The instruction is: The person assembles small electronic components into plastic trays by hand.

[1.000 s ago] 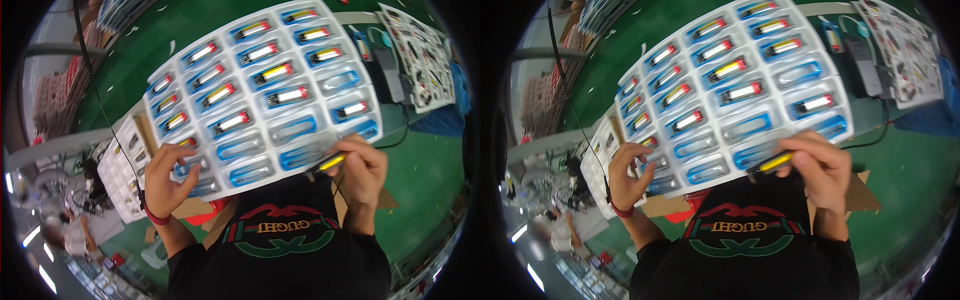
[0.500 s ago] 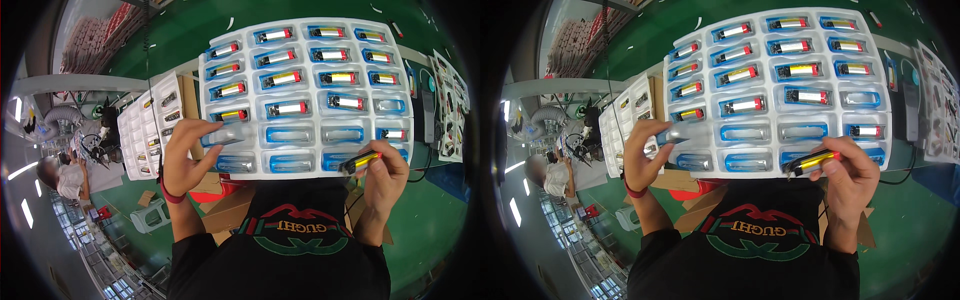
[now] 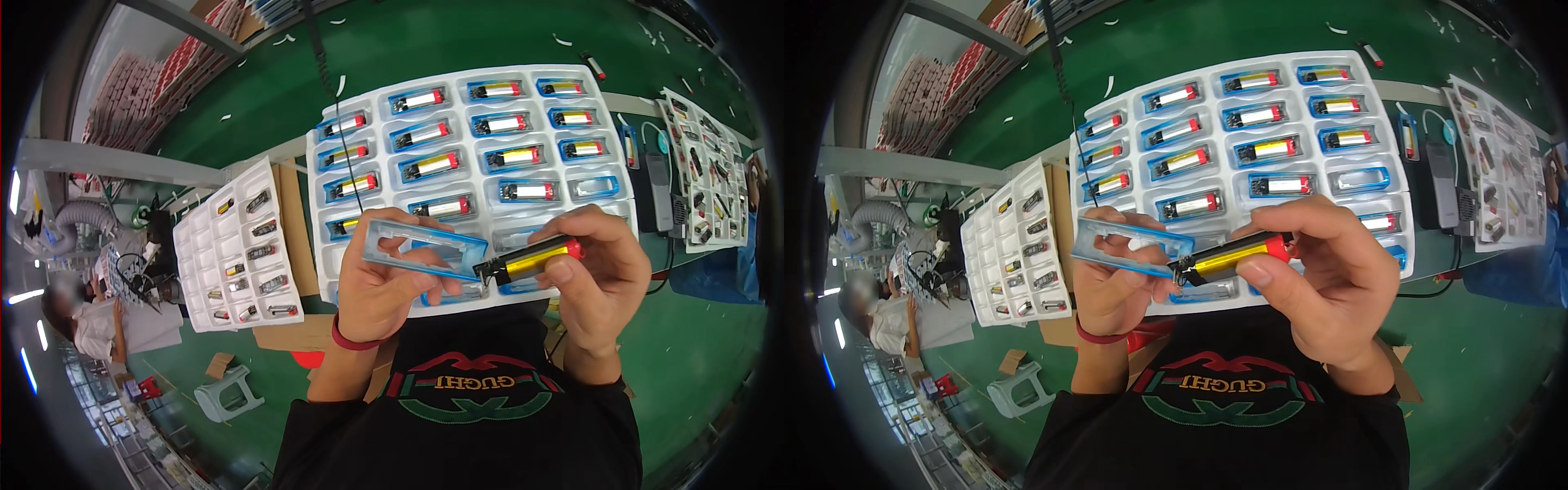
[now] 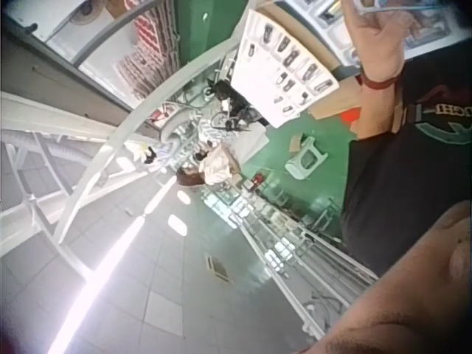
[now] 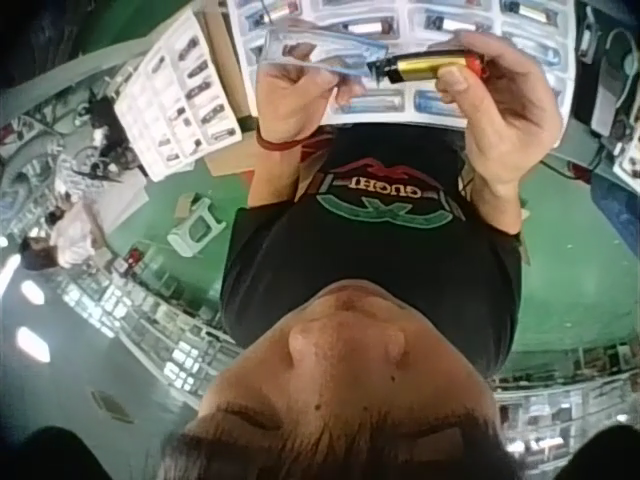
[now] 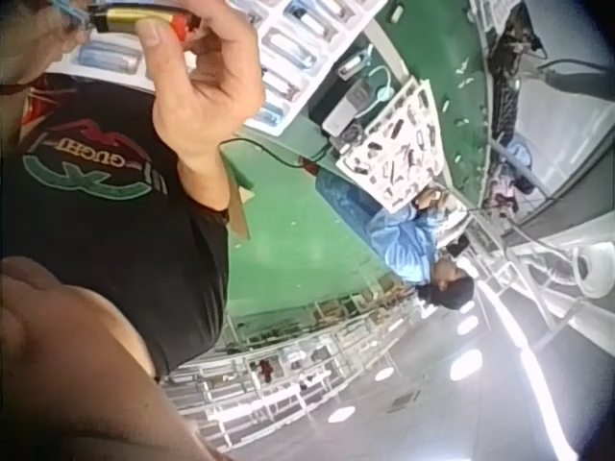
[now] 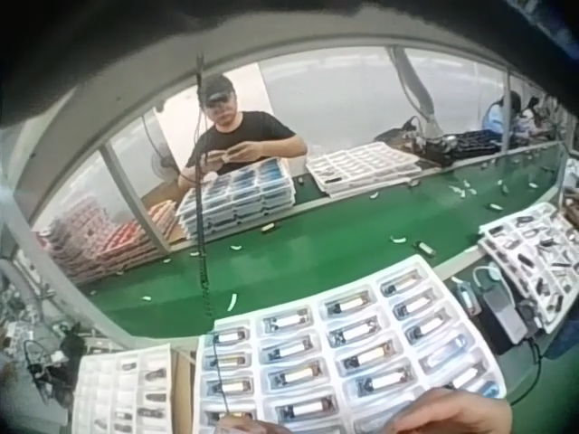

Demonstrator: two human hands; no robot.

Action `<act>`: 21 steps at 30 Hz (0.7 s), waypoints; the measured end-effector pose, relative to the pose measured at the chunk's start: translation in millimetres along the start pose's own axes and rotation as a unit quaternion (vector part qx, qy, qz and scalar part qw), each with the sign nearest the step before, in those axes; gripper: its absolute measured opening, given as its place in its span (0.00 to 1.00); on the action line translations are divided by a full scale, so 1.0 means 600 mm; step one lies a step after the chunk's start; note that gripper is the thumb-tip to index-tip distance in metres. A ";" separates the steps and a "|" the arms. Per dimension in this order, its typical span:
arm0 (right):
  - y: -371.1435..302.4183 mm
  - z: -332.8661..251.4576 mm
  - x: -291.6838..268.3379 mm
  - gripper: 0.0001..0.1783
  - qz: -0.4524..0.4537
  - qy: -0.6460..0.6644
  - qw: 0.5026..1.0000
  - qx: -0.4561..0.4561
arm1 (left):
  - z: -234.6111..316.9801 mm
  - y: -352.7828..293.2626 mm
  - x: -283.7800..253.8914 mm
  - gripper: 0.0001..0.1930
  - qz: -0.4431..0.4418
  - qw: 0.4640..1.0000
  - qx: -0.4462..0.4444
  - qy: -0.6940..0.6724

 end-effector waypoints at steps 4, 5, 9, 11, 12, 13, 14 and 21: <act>-0.004 0.023 -0.005 0.16 0.019 0.042 0.997 0.056 | -0.005 0.009 0.028 0.23 0.000 0.998 -0.007 -0.058; -0.005 0.025 -0.006 0.16 0.020 0.039 0.998 0.048 | -0.009 0.010 0.024 0.24 -0.015 0.995 -0.023 -0.100; -0.011 0.028 -0.010 0.16 0.010 0.072 0.996 0.048 | -0.015 0.000 0.019 0.27 0.067 0.991 -0.083 -0.087; -0.010 0.027 -0.007 0.17 -0.013 0.037 0.998 0.042 | -0.009 0.004 0.024 0.27 0.101 0.992 -0.072 0.009; -0.011 0.022 -0.009 0.17 -0.017 0.046 0.998 0.034 | -0.009 0.008 0.035 0.26 0.090 0.992 -0.079 -0.031; -0.010 0.018 -0.010 0.17 -0.020 0.047 0.998 0.030 | -0.007 0.011 0.040 0.26 0.080 0.990 -0.087 -0.071; -0.008 0.013 -0.013 0.17 0.001 0.052 0.998 0.027 | -0.008 0.008 0.031 0.29 0.023 0.980 -0.128 -0.150; 0.004 0.002 -0.003 0.17 0.084 -0.034 0.996 0.024 | 0.010 0.024 0.033 0.23 0.045 0.945 0.092 0.309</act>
Point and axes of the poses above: each hand's wrist, its own y-axis towards the middle knuckle, its own x-axis out of the palm, z = x × y, the point moved 3 cm from there along y, towards the middle knuckle, and after that the axes turned 2 degrees about -x, right-handed, at the moved point
